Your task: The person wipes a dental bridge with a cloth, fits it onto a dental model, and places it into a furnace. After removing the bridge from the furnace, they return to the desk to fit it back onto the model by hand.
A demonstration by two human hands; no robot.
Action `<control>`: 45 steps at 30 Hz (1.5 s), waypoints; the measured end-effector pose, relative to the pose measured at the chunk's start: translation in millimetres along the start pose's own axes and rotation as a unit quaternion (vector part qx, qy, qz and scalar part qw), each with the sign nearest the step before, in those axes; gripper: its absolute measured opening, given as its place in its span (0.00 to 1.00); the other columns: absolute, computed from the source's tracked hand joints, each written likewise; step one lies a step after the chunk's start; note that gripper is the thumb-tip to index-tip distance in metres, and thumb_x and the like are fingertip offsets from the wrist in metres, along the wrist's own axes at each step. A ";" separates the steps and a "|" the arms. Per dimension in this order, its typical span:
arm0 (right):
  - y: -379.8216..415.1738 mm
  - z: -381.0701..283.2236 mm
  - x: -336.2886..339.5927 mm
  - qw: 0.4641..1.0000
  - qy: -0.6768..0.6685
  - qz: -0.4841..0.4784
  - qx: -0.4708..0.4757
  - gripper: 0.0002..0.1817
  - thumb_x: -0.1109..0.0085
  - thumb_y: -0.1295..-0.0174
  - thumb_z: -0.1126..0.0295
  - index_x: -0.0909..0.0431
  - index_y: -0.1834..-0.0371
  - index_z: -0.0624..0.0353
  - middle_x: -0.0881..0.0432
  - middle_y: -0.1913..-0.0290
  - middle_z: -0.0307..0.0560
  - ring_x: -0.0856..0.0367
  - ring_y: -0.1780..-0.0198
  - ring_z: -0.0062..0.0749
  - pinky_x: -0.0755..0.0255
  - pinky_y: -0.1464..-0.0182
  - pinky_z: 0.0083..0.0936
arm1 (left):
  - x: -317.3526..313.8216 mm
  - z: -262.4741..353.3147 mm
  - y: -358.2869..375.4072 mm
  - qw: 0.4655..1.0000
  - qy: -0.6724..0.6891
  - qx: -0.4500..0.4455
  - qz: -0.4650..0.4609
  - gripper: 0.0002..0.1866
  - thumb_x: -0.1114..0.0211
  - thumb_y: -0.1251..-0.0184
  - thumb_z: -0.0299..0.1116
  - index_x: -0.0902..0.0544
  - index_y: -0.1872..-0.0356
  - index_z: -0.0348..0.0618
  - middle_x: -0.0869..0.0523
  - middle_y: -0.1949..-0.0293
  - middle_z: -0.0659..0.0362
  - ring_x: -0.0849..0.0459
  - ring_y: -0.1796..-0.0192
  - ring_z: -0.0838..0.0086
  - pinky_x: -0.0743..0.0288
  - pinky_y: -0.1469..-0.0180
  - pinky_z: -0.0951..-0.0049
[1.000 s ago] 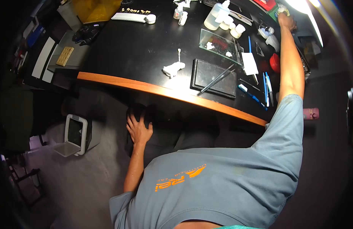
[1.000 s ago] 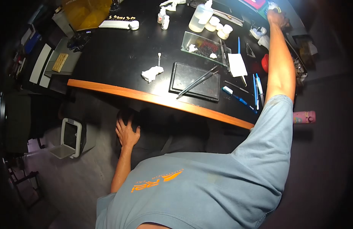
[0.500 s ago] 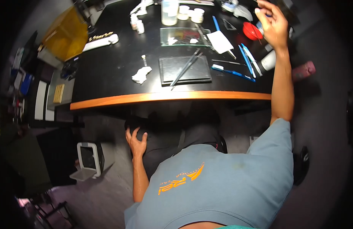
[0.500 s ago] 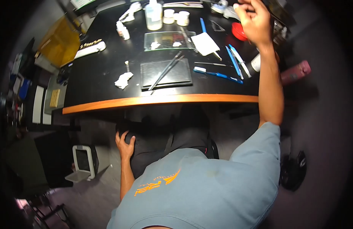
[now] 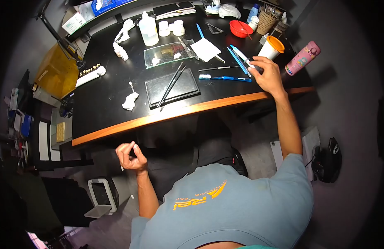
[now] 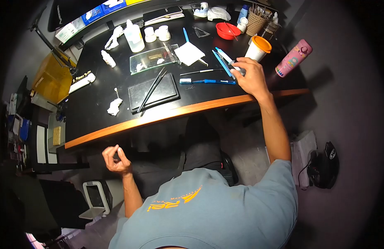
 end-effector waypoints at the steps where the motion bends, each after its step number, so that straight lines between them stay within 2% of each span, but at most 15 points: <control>1: -5.2 1.6 -9.4 0.999 0.022 0.008 0.022 0.14 0.26 0.42 0.67 0.09 0.55 0.61 0.11 0.48 0.53 0.13 0.47 0.50 0.21 0.40 0.38 | -1.4 8.6 -13.3 1.000 0.009 -0.007 0.000 0.04 0.34 0.38 0.21 0.13 0.63 0.36 0.17 0.66 0.54 0.18 0.62 0.63 0.24 0.60 0.67; 4: -17.8 10.8 -34.9 0.998 0.061 -0.033 -0.011 0.14 0.24 0.43 0.65 0.08 0.57 0.60 0.11 0.47 0.54 0.13 0.47 0.50 0.22 0.39 0.38 | 1.0 27.4 -34.4 0.998 0.055 0.002 0.010 0.06 0.37 0.38 0.19 0.14 0.62 0.35 0.18 0.66 0.55 0.19 0.62 0.68 0.26 0.64 0.73; 7: -23.4 11.7 -46.1 0.995 0.079 -0.025 -0.058 0.13 0.23 0.45 0.67 0.09 0.58 0.60 0.11 0.49 0.54 0.13 0.47 0.50 0.21 0.41 0.38 | 20.2 33.4 -24.5 0.994 0.083 0.075 0.015 0.06 0.34 0.42 0.19 0.13 0.64 0.36 0.16 0.69 0.55 0.18 0.63 0.63 0.24 0.60 0.68; 12: -23.2 25.0 -51.2 0.996 0.079 0.025 -0.016 0.12 0.26 0.44 0.70 0.10 0.59 0.65 0.11 0.52 0.60 0.12 0.48 0.54 0.21 0.42 0.40 | 60.1 12.9 24.3 0.982 0.003 0.186 -0.038 0.05 0.32 0.42 0.22 0.11 0.66 0.36 0.14 0.70 0.55 0.15 0.64 0.63 0.21 0.57 0.69; 13: -22.4 25.6 -50.6 0.995 0.091 0.039 -0.001 0.12 0.26 0.43 0.70 0.10 0.58 0.65 0.11 0.51 0.60 0.13 0.48 0.55 0.21 0.42 0.41 | 69.7 1.6 40.5 0.950 -0.015 0.290 -0.112 0.08 0.30 0.40 0.26 0.11 0.60 0.39 0.12 0.60 0.53 0.14 0.55 0.61 0.21 0.48 0.64; 15: -19.9 25.0 -45.3 0.991 0.105 0.077 0.024 0.14 0.27 0.42 0.69 0.11 0.56 0.65 0.11 0.50 0.60 0.13 0.46 0.55 0.21 0.42 0.42 | 79.5 -14.8 68.4 0.890 -0.176 0.354 -0.227 0.17 0.27 0.38 0.34 0.13 0.49 0.41 0.16 0.43 0.50 0.19 0.41 0.57 0.29 0.34 0.54; 17: -13.5 10.2 -33.2 0.992 0.074 0.096 0.019 0.13 0.28 0.40 0.69 0.11 0.54 0.64 0.11 0.49 0.57 0.13 0.46 0.52 0.20 0.44 0.40 | 80.6 -30.4 102.6 0.764 -0.294 0.461 -0.344 0.43 0.24 0.40 0.52 0.29 0.25 0.47 0.33 0.27 0.43 0.35 0.25 0.45 0.47 0.24 0.41; 21: 15.6 -30.3 -15.4 0.988 0.000 0.147 0.051 0.08 0.31 0.37 0.77 0.12 0.56 0.65 0.11 0.53 0.51 0.12 0.52 0.41 0.20 0.54 0.29 | 51.7 -38.2 153.3 0.682 -0.324 0.487 -0.438 0.58 0.28 0.38 0.60 0.53 0.15 0.52 0.56 0.18 0.30 0.53 0.17 0.35 0.52 0.20 0.38; 27: 104.6 -82.5 -34.0 0.945 -0.108 0.251 0.182 0.05 0.37 0.39 0.82 0.13 0.62 0.67 0.12 0.64 0.52 0.14 0.65 0.40 0.20 0.63 0.30 | 44.6 -55.1 143.8 0.688 -0.320 0.505 -0.412 0.56 0.28 0.38 0.60 0.54 0.14 0.63 0.55 0.18 0.31 0.49 0.18 0.35 0.50 0.21 0.36; 31: 187.1 -88.2 -98.7 0.967 -0.219 0.121 0.037 0.05 0.36 0.41 0.80 0.13 0.63 0.66 0.12 0.64 0.54 0.13 0.63 0.45 0.18 0.57 0.34 | 54.8 -64.3 142.3 0.697 -0.317 0.511 -0.390 0.55 0.28 0.38 0.58 0.52 0.15 0.68 0.53 0.19 0.31 0.42 0.20 0.35 0.52 0.21 0.34; 33: 221.1 -91.7 -133.3 0.986 -0.148 -0.041 -0.064 0.10 0.34 0.39 0.74 0.12 0.57 0.65 0.13 0.51 0.61 0.15 0.50 0.54 0.21 0.43 0.41 | 65.7 -65.4 134.6 0.703 -0.284 0.528 -0.384 0.53 0.28 0.37 0.57 0.50 0.15 0.66 0.54 0.19 0.30 0.41 0.21 0.34 0.50 0.21 0.36; 37: 278.3 -85.3 -177.8 0.936 -0.101 -0.315 -0.122 0.33 0.32 0.35 0.58 0.24 0.29 0.59 0.33 0.26 0.75 0.37 0.24 0.68 0.42 0.23 0.52 | 101.9 -84.6 128.2 0.786 -0.179 0.485 -0.338 0.39 0.28 0.34 0.51 0.26 0.26 0.43 0.27 0.27 0.36 0.28 0.25 0.45 0.35 0.23 0.57; 40: 268.6 -102.3 -155.4 0.918 -0.115 -0.367 -0.102 0.38 0.34 0.33 0.53 0.32 0.23 0.58 0.39 0.23 0.77 0.45 0.20 0.72 0.45 0.21 0.55 | 123.4 -55.0 100.4 0.805 -0.010 0.542 -0.240 0.31 0.29 0.30 0.44 0.22 0.31 0.38 0.16 0.35 0.44 0.20 0.30 0.56 0.29 0.29 0.64; 43: 246.7 -86.7 -117.9 0.897 -0.175 -0.395 -0.087 0.33 0.36 0.30 0.51 0.27 0.26 0.58 0.33 0.25 0.72 0.35 0.23 0.64 0.40 0.22 0.46 | 153.2 -6.1 48.3 0.782 0.136 0.556 -0.247 0.19 0.36 0.22 0.41 0.19 0.40 0.39 0.11 0.47 0.54 0.14 0.42 0.70 0.24 0.37 0.69; 45: 229.2 -65.3 -73.7 0.885 -0.237 -0.395 -0.071 0.27 0.38 0.27 0.55 0.23 0.30 0.59 0.24 0.30 0.64 0.25 0.28 0.53 0.34 0.26 0.37 | 182.6 22.8 15.1 0.815 0.191 0.490 -0.242 0.13 0.42 0.19 0.39 0.20 0.48 0.39 0.12 0.50 0.54 0.13 0.44 0.68 0.23 0.37 0.65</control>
Point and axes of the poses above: each hand's wrist, its own y-axis away from the middle knuckle, its own x-axis out of the back of the hand, z = x × y, the point moved 1 cm from there along -y, towards the middle knuckle
